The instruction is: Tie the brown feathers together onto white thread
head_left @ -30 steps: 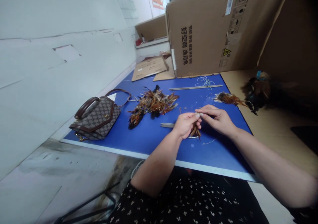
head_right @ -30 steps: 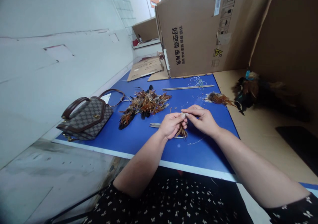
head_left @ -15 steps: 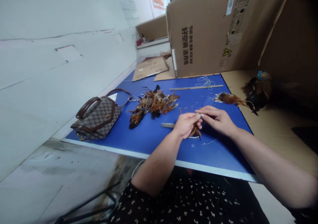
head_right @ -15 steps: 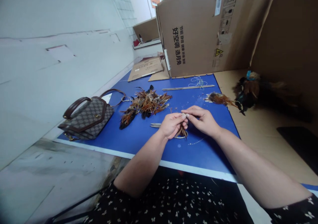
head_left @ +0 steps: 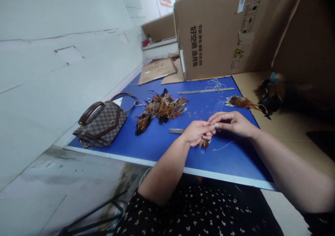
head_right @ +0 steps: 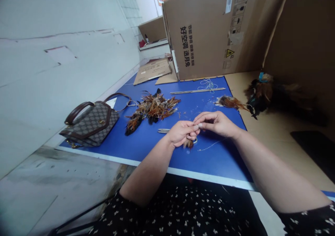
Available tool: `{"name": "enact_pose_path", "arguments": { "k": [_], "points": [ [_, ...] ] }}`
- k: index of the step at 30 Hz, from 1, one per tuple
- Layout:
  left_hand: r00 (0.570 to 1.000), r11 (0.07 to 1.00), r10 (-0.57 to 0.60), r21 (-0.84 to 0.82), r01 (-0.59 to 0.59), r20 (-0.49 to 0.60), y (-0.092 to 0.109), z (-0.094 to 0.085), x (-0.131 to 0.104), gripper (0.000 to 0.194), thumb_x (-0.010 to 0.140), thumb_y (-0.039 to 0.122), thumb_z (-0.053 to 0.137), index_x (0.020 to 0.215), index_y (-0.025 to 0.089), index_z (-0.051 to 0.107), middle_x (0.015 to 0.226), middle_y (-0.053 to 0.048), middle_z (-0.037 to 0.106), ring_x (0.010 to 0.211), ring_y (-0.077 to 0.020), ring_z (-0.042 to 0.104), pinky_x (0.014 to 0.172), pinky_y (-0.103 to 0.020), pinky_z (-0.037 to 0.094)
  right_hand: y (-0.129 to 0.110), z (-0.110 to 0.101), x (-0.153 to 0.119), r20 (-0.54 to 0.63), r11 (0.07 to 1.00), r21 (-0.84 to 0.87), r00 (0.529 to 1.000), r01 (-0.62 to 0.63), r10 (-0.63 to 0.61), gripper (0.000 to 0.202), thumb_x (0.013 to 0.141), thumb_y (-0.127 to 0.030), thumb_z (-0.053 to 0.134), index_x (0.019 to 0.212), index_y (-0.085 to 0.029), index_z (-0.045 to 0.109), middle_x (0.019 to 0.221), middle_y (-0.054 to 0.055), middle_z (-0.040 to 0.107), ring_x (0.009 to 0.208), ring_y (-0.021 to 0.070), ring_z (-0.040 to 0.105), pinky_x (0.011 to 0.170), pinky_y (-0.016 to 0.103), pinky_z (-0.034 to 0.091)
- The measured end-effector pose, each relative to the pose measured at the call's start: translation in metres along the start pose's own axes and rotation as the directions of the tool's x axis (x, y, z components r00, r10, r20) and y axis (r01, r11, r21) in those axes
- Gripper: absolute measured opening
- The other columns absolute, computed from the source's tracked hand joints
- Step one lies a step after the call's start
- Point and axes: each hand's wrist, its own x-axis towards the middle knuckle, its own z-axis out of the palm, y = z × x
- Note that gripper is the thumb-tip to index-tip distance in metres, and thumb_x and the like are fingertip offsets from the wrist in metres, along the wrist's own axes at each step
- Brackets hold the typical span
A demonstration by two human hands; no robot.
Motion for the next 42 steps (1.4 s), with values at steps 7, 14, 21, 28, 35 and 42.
{"name": "enact_pose_path", "arguments": {
  "k": [7,14,21,28,35,42],
  "points": [
    [0.992,0.99,0.115,0.088,-0.11,-0.054,-0.004,-0.003,0.003,0.043,0.074,0.044,0.089,0.081,0.008,0.067,0.073,-0.003,0.061,0.055,-0.0035,0.045,0.054,-0.021,0.03,0.008,0.014,0.0,-0.203,0.999,-0.045,0.979,0.017,-0.026,0.029,0.086,-0.051,0.08,0.094,-0.024,0.084,0.105,0.009,0.078,0.096,0.0246,0.074,0.092,0.04,0.06],
    [0.966,0.975,0.22,0.016,-0.219,-0.133,-0.002,0.0,0.007,0.041,0.075,0.042,0.088,0.083,0.007,0.068,0.071,-0.001,0.057,0.055,-0.0032,0.041,0.053,-0.021,0.025,0.01,0.028,-0.002,-0.334,0.968,-0.232,0.927,0.093,-0.169,0.032,0.095,-0.043,0.07,0.123,-0.028,0.079,0.115,0.009,0.078,0.102,0.0255,0.073,0.095,0.043,0.06],
    [0.962,0.97,0.233,-0.039,-0.241,-0.142,-0.002,-0.001,0.008,0.037,0.076,0.039,0.088,0.081,0.009,0.067,0.074,-0.002,0.057,0.057,-0.0047,0.042,0.054,-0.022,0.029,0.011,0.031,0.0,-0.323,0.929,-0.34,0.909,0.15,-0.264,0.03,0.097,-0.037,0.065,0.123,-0.029,0.079,0.116,0.01,0.079,0.101,0.0262,0.075,0.097,0.046,0.06],
    [0.958,0.967,0.243,-0.04,-0.251,-0.153,-0.006,-0.001,0.01,0.036,0.078,0.039,0.087,0.078,0.01,0.067,0.074,-0.003,0.058,0.059,-0.0063,0.045,0.056,-0.025,0.034,0.014,0.034,0.002,-0.334,0.925,-0.351,0.904,0.143,-0.266,0.028,0.097,-0.034,0.065,0.12,-0.029,0.08,0.115,0.009,0.08,0.102,0.0259,0.075,0.098,0.046,0.06],
    [0.954,0.964,0.258,-0.032,-0.265,-0.154,-0.004,0.0,0.01,0.036,0.076,0.039,0.088,0.075,0.009,0.068,0.068,-0.002,0.057,0.057,-0.0063,0.046,0.056,-0.025,0.036,0.008,0.034,0.001,-0.315,0.927,-0.34,0.909,0.16,-0.273,0.027,0.097,-0.036,0.066,0.119,-0.029,0.081,0.114,0.009,0.08,0.105,0.0266,0.075,0.098,0.045,0.06],
    [0.972,0.978,0.203,-0.025,-0.207,-0.114,-0.004,-0.001,0.007,0.038,0.073,0.039,0.091,0.078,0.009,0.067,0.07,-0.003,0.059,0.056,-0.0061,0.047,0.056,-0.025,0.036,0.006,0.023,-0.002,-0.274,0.971,-0.222,0.95,0.086,-0.147,0.031,0.093,-0.048,0.073,0.116,-0.03,0.082,0.115,0.007,0.079,0.107,0.0269,0.074,0.102,0.044,0.058]
  ]
}}
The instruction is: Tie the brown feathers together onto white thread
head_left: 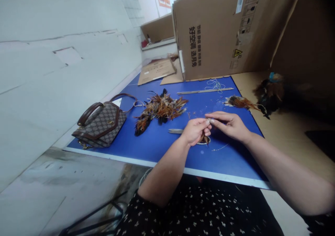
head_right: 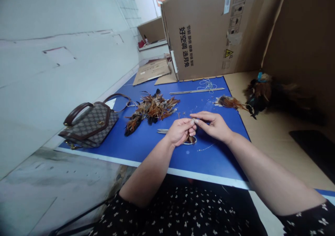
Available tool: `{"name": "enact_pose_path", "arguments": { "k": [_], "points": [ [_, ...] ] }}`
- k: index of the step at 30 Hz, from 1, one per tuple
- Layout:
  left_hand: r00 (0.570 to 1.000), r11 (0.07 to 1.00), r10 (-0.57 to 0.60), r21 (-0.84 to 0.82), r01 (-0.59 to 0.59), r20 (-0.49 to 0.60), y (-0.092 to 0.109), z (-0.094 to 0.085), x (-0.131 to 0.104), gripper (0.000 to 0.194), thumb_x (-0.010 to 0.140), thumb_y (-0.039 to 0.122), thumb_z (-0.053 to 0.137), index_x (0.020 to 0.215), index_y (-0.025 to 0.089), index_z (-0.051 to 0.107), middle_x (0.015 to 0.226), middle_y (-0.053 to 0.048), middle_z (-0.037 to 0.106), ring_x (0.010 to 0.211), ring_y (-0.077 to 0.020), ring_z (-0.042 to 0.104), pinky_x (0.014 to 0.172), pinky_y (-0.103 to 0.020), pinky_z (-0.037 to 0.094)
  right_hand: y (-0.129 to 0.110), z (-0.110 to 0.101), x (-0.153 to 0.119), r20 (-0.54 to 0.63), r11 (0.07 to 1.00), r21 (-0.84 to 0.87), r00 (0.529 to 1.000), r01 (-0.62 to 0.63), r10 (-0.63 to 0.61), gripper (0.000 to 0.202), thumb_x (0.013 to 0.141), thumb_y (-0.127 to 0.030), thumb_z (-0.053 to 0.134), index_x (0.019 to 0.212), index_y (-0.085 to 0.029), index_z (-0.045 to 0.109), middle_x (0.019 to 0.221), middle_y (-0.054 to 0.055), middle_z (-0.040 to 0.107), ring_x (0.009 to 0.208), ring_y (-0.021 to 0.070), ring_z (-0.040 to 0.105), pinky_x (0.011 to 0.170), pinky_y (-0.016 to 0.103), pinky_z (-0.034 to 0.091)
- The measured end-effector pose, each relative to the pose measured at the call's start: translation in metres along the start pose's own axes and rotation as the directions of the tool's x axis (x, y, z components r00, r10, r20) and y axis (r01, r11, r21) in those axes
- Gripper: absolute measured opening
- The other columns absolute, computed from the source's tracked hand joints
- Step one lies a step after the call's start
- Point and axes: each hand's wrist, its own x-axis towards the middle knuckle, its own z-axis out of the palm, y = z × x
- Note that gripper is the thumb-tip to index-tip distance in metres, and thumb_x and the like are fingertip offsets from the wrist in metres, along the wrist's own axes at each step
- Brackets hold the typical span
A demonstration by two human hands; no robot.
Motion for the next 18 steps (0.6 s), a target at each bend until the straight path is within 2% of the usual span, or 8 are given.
{"name": "enact_pose_path", "arguments": {
  "k": [5,7,11,13,15,18],
  "points": [
    [0.993,0.995,-0.08,0.074,0.073,0.087,0.003,-0.003,-0.004,0.041,0.074,0.041,0.09,0.081,0.008,0.067,0.074,-0.003,0.061,0.058,-0.006,0.051,0.058,-0.025,0.04,-0.003,-0.008,0.005,0.113,0.985,0.146,0.99,-0.097,0.081,0.028,0.089,-0.052,0.076,0.095,-0.026,0.083,0.107,0.008,0.079,0.099,0.0255,0.074,0.09,0.039,0.061],
    [0.988,0.985,-0.104,0.148,0.087,0.114,0.005,-0.003,-0.007,0.041,0.076,0.044,0.088,0.082,0.009,0.067,0.07,-0.001,0.059,0.057,-0.0067,0.051,0.059,-0.025,0.042,-0.004,-0.011,0.006,0.149,0.977,0.178,0.985,-0.118,0.091,0.028,0.088,-0.051,0.077,0.089,-0.023,0.081,0.106,0.008,0.079,0.095,0.0237,0.074,0.085,0.036,0.061],
    [0.991,0.939,-0.086,0.34,0.047,0.1,0.007,-0.004,-0.009,0.041,0.082,0.05,0.081,0.081,0.01,0.068,0.062,0.001,0.054,0.054,-0.0069,0.05,0.056,-0.024,0.04,-0.002,-0.011,0.005,0.211,0.96,0.228,0.971,-0.159,0.111,0.03,0.089,-0.051,0.076,0.088,-0.021,0.08,0.107,0.008,0.077,0.073,0.0161,0.07,0.066,0.031,0.06],
    [0.997,0.931,-0.029,0.366,0.002,0.069,0.005,-0.005,-0.007,0.041,0.081,0.049,0.081,0.082,0.01,0.068,0.067,0.0,0.058,0.053,-0.0057,0.048,0.054,-0.023,0.037,0.0,-0.007,0.004,0.182,0.957,0.238,0.976,-0.164,0.122,0.029,0.089,-0.051,0.076,0.093,-0.022,0.081,0.108,0.008,0.077,0.067,0.0141,0.067,0.064,0.031,0.06],
    [0.999,0.938,0.032,0.344,-0.043,0.039,0.002,-0.007,-0.004,0.041,0.08,0.049,0.082,0.083,0.01,0.069,0.071,-0.002,0.061,0.053,-0.0051,0.048,0.052,-0.023,0.035,0.001,-0.003,0.003,0.103,0.967,0.209,0.986,-0.148,0.129,0.03,0.09,-0.051,0.075,0.102,-0.025,0.083,0.11,0.008,0.077,0.067,0.0144,0.068,0.066,0.033,0.061],
    [0.993,0.941,0.117,0.32,-0.108,-0.01,-0.005,-0.009,0.001,0.042,0.081,0.051,0.08,0.079,0.011,0.067,0.064,0.0,0.057,0.052,-0.0061,0.048,0.053,-0.024,0.035,0.0,0.004,0.003,0.012,0.99,0.117,0.997,-0.075,0.074,0.029,0.091,-0.049,0.074,0.11,-0.029,0.084,0.111,0.007,0.079,0.083,0.0204,0.074,0.079,0.038,0.063]
  ]
}}
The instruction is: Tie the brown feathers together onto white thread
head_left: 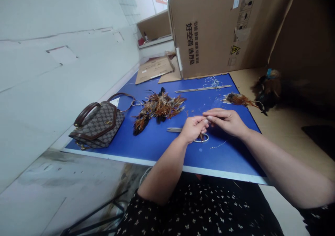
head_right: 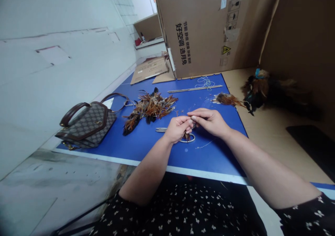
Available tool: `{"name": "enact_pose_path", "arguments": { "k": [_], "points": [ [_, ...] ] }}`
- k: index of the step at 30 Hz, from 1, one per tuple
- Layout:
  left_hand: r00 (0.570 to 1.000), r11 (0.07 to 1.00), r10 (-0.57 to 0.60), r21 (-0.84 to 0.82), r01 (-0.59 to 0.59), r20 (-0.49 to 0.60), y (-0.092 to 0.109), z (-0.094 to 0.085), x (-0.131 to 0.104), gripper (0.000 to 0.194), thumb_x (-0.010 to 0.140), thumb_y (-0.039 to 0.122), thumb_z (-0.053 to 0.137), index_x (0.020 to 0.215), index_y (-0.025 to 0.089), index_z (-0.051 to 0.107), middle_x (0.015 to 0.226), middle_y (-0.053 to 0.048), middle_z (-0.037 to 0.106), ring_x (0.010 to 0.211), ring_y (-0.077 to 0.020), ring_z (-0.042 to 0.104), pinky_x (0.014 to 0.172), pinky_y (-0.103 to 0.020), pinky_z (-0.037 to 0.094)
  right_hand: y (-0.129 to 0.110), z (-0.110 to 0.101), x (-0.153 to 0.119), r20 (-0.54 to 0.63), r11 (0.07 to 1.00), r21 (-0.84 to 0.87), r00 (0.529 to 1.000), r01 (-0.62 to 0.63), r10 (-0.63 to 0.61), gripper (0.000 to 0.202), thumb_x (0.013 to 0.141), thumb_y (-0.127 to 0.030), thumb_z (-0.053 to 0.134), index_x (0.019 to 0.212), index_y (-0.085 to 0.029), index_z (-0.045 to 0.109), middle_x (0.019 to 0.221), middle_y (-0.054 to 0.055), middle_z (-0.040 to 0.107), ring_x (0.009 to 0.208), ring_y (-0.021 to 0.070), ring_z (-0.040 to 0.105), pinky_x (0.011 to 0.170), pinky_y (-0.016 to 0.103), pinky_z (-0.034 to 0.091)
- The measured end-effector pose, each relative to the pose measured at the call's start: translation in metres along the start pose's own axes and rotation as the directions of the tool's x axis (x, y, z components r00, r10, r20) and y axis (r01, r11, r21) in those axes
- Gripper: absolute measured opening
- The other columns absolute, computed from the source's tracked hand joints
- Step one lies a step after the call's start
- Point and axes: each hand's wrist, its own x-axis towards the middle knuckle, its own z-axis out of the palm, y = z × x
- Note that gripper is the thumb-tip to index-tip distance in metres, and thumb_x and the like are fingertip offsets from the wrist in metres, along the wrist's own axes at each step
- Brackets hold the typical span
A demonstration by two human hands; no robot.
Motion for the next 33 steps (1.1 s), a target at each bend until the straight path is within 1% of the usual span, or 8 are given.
{"name": "enact_pose_path", "arguments": {
  "k": [5,9,12,15,18,25,28,33],
  "points": [
    [0.997,0.998,0.05,-0.026,-0.052,-0.06,-0.005,0.003,0.002,0.041,0.081,0.05,0.08,0.076,0.012,0.067,0.057,0.002,0.053,0.05,-0.0075,0.049,0.053,-0.024,0.036,-0.005,0.006,0.0,-0.029,0.984,-0.146,0.994,0.102,-0.108,0.029,0.096,-0.047,0.068,0.109,-0.026,0.083,0.11,0.009,0.08,0.104,0.0264,0.074,0.099,0.044,0.058],
    [0.974,0.981,0.131,-0.121,-0.154,-0.183,0.004,0.003,0.003,0.036,0.083,0.046,0.081,0.092,0.011,0.073,0.07,0.0,0.06,0.053,-0.0055,0.048,0.053,-0.023,0.037,-0.011,-0.001,-0.001,-0.071,0.964,-0.263,0.996,0.029,-0.05,0.037,0.098,-0.047,0.062,0.114,-0.018,0.078,0.106,0.011,0.079,0.088,0.0217,0.072,0.083,0.035,0.058],
    [0.936,0.956,0.175,-0.174,-0.236,-0.304,0.012,0.0,0.005,0.036,0.081,0.044,0.083,0.094,0.012,0.074,0.073,0.0,0.06,0.055,-0.0048,0.048,0.053,-0.022,0.038,-0.015,-0.015,0.0,0.104,0.942,-0.336,0.994,-0.008,0.046,0.035,0.095,-0.049,0.064,0.09,-0.016,0.076,0.082,0.006,0.075,0.074,0.0182,0.066,0.073,0.03,0.052],
    [0.918,0.949,0.186,-0.177,-0.26,-0.351,0.013,-0.003,0.006,0.037,0.08,0.045,0.083,0.094,0.012,0.074,0.073,0.0,0.06,0.055,-0.0047,0.048,0.053,-0.021,0.038,-0.015,-0.026,0.0,0.484,0.925,-0.38,0.847,-0.023,0.22,0.03,0.091,-0.046,0.068,0.087,-0.017,0.075,0.082,0.005,0.073,0.073,0.0174,0.064,0.071,0.028,0.049],
    [0.916,0.958,0.195,-0.134,-0.254,-0.35,0.011,-0.004,0.006,0.037,0.081,0.047,0.082,0.095,0.013,0.075,0.073,0.0,0.061,0.055,-0.0048,0.049,0.053,-0.021,0.039,-0.013,-0.026,-0.001,0.616,0.869,-0.494,0.69,-0.037,0.38,0.024,0.086,-0.04,0.074,0.095,-0.018,0.076,0.079,0.003,0.071,0.066,0.0153,0.06,0.065,0.027,0.044],
    [0.915,0.963,0.227,-0.063,-0.262,-0.334,0.007,-0.004,0.006,0.036,0.084,0.048,0.08,0.096,0.014,0.076,0.075,0.0,0.062,0.055,-0.0047,0.05,0.052,-0.02,0.041,-0.011,-0.016,-0.007,0.695,0.84,-0.538,0.602,0.074,0.392,0.013,0.087,-0.031,0.068,0.09,-0.021,0.077,0.081,0.002,0.074,0.065,0.0139,0.058,0.066,0.027,0.041],
    [0.914,0.966,0.224,-0.046,-0.254,-0.339,0.007,-0.004,0.006,0.035,0.084,0.048,0.08,0.096,0.015,0.076,0.075,0.0,0.061,0.055,-0.0045,0.049,0.052,-0.02,0.041,-0.011,-0.011,-0.006,0.657,0.778,-0.604,0.66,0.172,0.364,0.014,0.089,-0.026,0.063,0.085,-0.02,0.074,0.082,0.003,0.073,0.068,0.0149,0.06,0.067,0.027,0.042],
    [0.909,0.97,0.216,-0.026,-0.241,-0.357,0.007,-0.003,0.006,0.038,0.084,0.051,0.079,0.097,0.015,0.075,0.075,0.0,0.061,0.054,-0.0042,0.048,0.05,-0.02,0.04,-0.006,-0.011,-0.003,0.341,0.503,-0.847,0.903,0.174,0.262,0.029,0.095,-0.022,0.055,0.119,-0.015,0.07,0.115,0.014,0.071,0.084,0.022,0.069,0.072,0.03,0.048]
  ]
}}
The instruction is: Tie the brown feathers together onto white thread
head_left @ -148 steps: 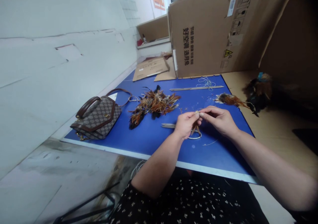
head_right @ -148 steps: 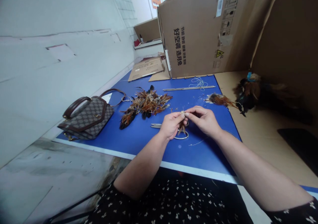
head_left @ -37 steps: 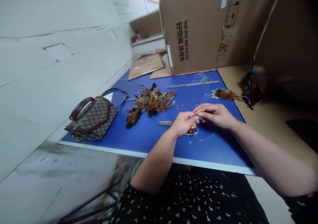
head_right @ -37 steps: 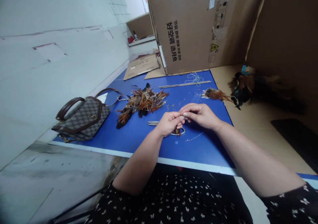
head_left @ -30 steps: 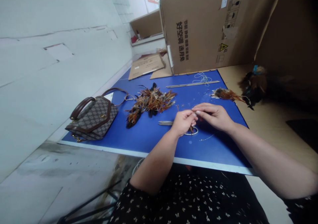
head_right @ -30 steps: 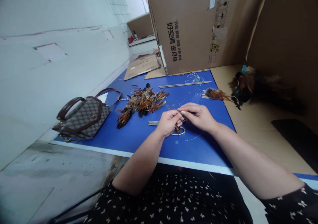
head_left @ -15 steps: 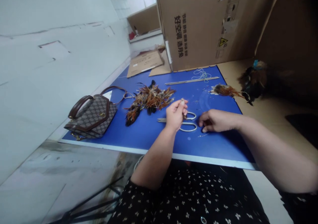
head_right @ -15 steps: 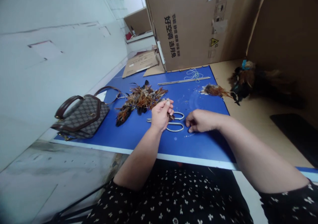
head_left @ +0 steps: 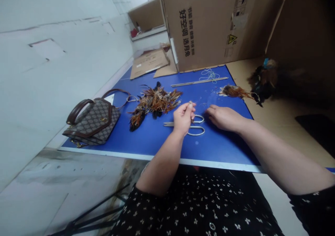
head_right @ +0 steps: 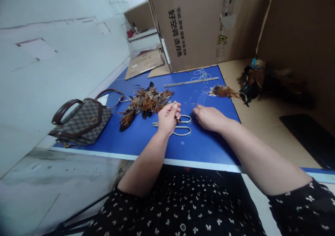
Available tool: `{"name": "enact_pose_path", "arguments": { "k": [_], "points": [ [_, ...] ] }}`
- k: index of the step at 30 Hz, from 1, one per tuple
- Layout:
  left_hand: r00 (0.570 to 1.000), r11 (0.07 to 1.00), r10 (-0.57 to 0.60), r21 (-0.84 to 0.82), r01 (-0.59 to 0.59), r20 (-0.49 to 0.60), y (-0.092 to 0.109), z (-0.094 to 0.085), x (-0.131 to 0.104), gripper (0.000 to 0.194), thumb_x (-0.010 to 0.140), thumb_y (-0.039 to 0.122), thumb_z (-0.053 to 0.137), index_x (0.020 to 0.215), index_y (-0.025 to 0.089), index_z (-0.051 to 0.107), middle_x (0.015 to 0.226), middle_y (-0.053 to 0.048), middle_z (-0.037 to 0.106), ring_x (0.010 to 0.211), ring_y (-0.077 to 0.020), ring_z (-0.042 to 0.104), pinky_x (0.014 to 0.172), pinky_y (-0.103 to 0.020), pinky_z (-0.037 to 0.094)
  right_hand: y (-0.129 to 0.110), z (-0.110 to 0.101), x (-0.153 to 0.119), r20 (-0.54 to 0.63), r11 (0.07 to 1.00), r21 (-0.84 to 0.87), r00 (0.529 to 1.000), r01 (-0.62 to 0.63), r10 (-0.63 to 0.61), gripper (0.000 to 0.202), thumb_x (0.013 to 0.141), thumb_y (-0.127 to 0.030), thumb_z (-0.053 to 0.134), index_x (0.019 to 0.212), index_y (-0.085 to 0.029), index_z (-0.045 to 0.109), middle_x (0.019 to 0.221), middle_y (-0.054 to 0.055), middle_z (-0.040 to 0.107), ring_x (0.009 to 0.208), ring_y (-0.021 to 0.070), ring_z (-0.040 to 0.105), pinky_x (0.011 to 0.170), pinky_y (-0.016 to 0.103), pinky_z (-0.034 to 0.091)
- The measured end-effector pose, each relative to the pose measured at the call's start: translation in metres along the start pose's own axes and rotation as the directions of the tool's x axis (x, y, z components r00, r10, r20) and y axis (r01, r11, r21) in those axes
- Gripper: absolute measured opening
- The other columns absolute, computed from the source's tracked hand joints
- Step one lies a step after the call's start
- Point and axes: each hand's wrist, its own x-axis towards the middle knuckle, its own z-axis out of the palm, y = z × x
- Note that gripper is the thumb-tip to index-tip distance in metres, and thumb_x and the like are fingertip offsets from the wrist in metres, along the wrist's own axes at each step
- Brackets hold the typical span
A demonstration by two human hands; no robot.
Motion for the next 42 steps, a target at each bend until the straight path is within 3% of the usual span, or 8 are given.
{"name": "enact_pose_path", "arguments": {
  "k": [3,8,10,13,17,24,30,42],
  "points": [
    [1.0,1.0,-0.01,-0.001,0.01,-0.02,-0.002,0.0,0.001,0.04,0.084,0.052,0.078,0.097,0.015,0.074,0.076,0.0,0.061,0.053,-0.0038,0.048,0.05,-0.019,0.038,0.006,-0.003,-0.002,-0.168,1.0,-0.003,0.986,-0.02,0.02,0.045,0.098,-0.022,0.053,0.142,-0.015,0.058,0.136,0.018,0.063,0.097,0.0252,0.071,0.081,0.033,0.052],
    [1.0,0.999,-0.022,-0.024,0.021,-0.019,-0.004,0.002,0.0,0.04,0.084,0.051,0.078,0.097,0.014,0.075,0.075,0.0,0.061,0.052,-0.0037,0.047,0.049,-0.019,0.037,-0.007,-0.029,-0.027,-0.357,0.971,0.22,0.934,0.094,-0.01,0.023,0.101,-0.028,0.054,0.114,-0.018,0.071,0.118,0.013,0.071,0.1,0.0246,0.07,0.089,0.036,0.054],
    [1.0,0.999,-0.022,-0.028,0.021,-0.012,-0.003,0.003,-0.001,0.04,0.084,0.051,0.078,0.097,0.014,0.075,0.074,0.0,0.06,0.052,-0.0036,0.047,0.048,-0.02,0.036,-0.024,-0.039,-0.052,-0.344,0.907,0.381,0.938,0.177,-0.039,0.018,0.101,-0.031,0.057,0.102,-0.02,0.071,0.102,0.01,0.073,0.092,0.0223,0.069,0.085,0.034,0.054],
    [1.0,0.999,-0.025,-0.024,0.025,-0.012,0.0,0.005,-0.003,0.04,0.084,0.052,0.078,0.096,0.014,0.074,0.074,0.0,0.061,0.051,-0.0036,0.047,0.048,-0.02,0.036,-0.054,-0.038,-0.101,-0.077,0.701,0.685,0.976,0.2,-0.203,0.017,0.103,-0.031,0.057,0.099,-0.022,0.071,0.091,0.005,0.072,0.082,0.0172,0.067,0.076,0.03,0.054],
    [1.0,0.999,-0.02,-0.038,0.02,0.01,0.002,0.007,-0.003,0.037,0.086,0.049,0.077,0.095,0.014,0.075,0.074,0.001,0.06,0.053,-0.0037,0.047,0.05,-0.02,0.037,-0.071,0.001,-0.168,0.294,0.57,0.818,0.908,-0.076,-0.3,0.024,0.104,-0.036,0.058,0.094,-0.021,0.074,0.086,0.006,0.071,0.079,0.017,0.067,0.072,0.029,0.053],
    [0.999,0.998,-0.025,-0.055,0.028,0.04,0.0,0.007,-0.004,0.031,0.088,0.045,0.076,0.096,0.015,0.075,0.076,0.001,0.061,0.054,-0.0037,0.047,0.051,-0.02,0.038,-0.039,0.11,-0.246,0.285,0.741,0.528,0.908,-0.415,0.306,0.034,0.099,-0.05,0.057,0.102,-0.026,0.08,0.102,0.012,0.077,0.089,0.0297,0.075,0.078,0.043,0.061],
    [0.998,0.998,-0.06,0.001,0.06,0.015,0.001,0.006,-0.004,0.027,0.092,0.043,0.073,0.096,0.016,0.074,0.075,0.001,0.061,0.053,-0.0035,0.045,0.051,-0.02,0.038,-0.039,0.161,-0.246,0.219,0.659,0.515,0.828,-0.548,0.516,0.04,0.096,-0.054,0.058,0.11,-0.023,0.079,0.106,0.013,0.081,0.092,0.0347,0.078,0.085,0.05,0.064],
    [0.998,0.999,-0.051,0.0,0.051,0.034,-0.001,0.006,-0.004,0.028,0.092,0.043,0.072,0.098,0.016,0.073,0.077,0.001,0.06,0.055,-0.0036,0.045,0.052,-0.019,0.038,-0.056,0.153,-0.23,0.166,0.747,0.489,0.889,-0.449,0.426,0.034,0.099,-0.048,0.05,0.091,-0.024,0.073,0.087,0.012,0.076,0.077,0.032,0.074,0.073,0.047,0.061]
  ]
}}
